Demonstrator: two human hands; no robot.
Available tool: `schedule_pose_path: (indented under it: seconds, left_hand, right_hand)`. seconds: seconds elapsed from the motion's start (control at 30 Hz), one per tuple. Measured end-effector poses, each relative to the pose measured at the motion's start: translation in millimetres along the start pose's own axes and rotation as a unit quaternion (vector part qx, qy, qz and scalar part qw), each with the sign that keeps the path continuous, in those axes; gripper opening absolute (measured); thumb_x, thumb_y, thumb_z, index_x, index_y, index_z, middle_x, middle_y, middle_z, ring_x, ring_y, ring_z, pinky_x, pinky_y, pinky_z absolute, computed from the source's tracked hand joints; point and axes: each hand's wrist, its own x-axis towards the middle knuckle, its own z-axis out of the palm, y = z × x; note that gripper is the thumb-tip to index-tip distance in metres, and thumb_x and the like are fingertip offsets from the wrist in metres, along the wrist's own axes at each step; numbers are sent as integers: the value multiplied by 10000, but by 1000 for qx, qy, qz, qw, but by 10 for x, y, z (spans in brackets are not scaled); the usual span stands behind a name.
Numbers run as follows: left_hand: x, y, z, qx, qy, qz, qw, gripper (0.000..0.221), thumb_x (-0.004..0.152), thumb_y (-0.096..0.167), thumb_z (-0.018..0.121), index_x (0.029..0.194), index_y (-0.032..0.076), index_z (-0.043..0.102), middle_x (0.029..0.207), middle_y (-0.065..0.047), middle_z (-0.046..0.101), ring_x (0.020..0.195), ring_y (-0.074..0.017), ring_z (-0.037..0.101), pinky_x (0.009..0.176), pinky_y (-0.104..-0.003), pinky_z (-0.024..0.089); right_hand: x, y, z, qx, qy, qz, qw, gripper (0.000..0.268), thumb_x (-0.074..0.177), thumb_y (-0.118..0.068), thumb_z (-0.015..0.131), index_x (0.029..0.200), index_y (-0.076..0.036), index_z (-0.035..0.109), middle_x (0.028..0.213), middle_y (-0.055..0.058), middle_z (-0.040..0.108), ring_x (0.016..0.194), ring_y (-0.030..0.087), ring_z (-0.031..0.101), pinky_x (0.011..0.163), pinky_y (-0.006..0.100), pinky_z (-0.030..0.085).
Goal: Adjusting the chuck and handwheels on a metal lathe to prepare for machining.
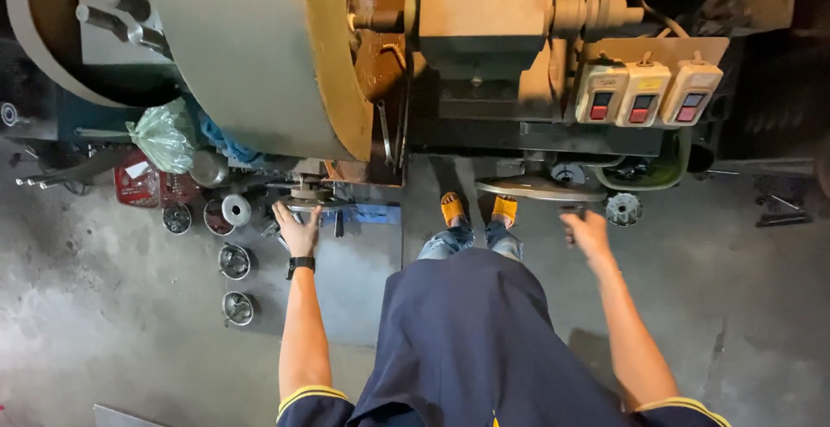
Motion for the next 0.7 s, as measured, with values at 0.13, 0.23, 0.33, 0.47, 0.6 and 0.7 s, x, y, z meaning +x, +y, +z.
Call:
schedule_pose_path:
  seconds: [0.13, 0.23, 0.33, 0.47, 0.6, 0.7]
  left_hand:
    - [46, 101, -99, -11, -23, -35, 999, 1010, 674, 495, 763, 1371, -57, 283, 1375, -309, 276, 1149, -476, 447, 924, -541, 422]
    - [35, 135, -158, -17, -23, -36, 999, 998, 678, 482, 764, 1372, -53, 286, 1374, -309, 281, 1118, -490, 464, 900, -549, 436]
    - [41, 111, -141, -11, -17, -22, 1000, 1004, 660, 497, 762, 1369, -40, 298, 1378, -296, 288, 1069, -496, 495, 867, -559, 454]
    - [-11, 118, -100, 6, -18, -25, 999, 1004, 646, 515, 754, 1375, -15, 311, 1389, -265, 304, 1026, -488, 526, 840, -559, 468]
    - [-24, 208, -118, -1, -21, -38, 999, 995, 636, 497, 765, 1360, -30, 332, 1380, -273, 316, 1004, -497, 532, 834, -561, 472]
    - [-40, 226, -136, -3, -39, -45, 998, 1006, 646, 514, 753, 1360, -44, 317, 1385, -282, 299, 1015, -506, 523, 863, -558, 464]
  right_hand:
    - [446, 363, -223, -84, 69, -28, 994, 216, 778, -141, 592, 838, 66, 607, 647, 220, 562, 608, 310, 578, 438, 433, 438]
    - [480, 331, -220, -162, 100, -11, 982, 307, 798, -164, 569, 889, 123, 627, 775, 307, 610, 801, 411, 621, 570, 487, 470]
    - [321, 162, -203, -178, 111, 3, 978, 317, 803, -132, 553, 917, 157, 615, 793, 320, 610, 776, 410, 627, 580, 472, 506]
    - [-759, -822, 73, -156, 63, 27, 985, 571, 821, -194, 579, 1207, 204, 444, 1194, 400, 455, 1175, 449, 425, 933, 547, 362]
    - [-799, -667, 872, -86, 67, -46, 993, 299, 759, -131, 609, 927, 112, 647, 871, 285, 628, 918, 378, 605, 713, 422, 457]
    - [-593, -566, 1378, -33, 26, -32, 999, 311, 740, -211, 640, 876, 67, 666, 838, 250, 646, 895, 342, 624, 722, 402, 459]
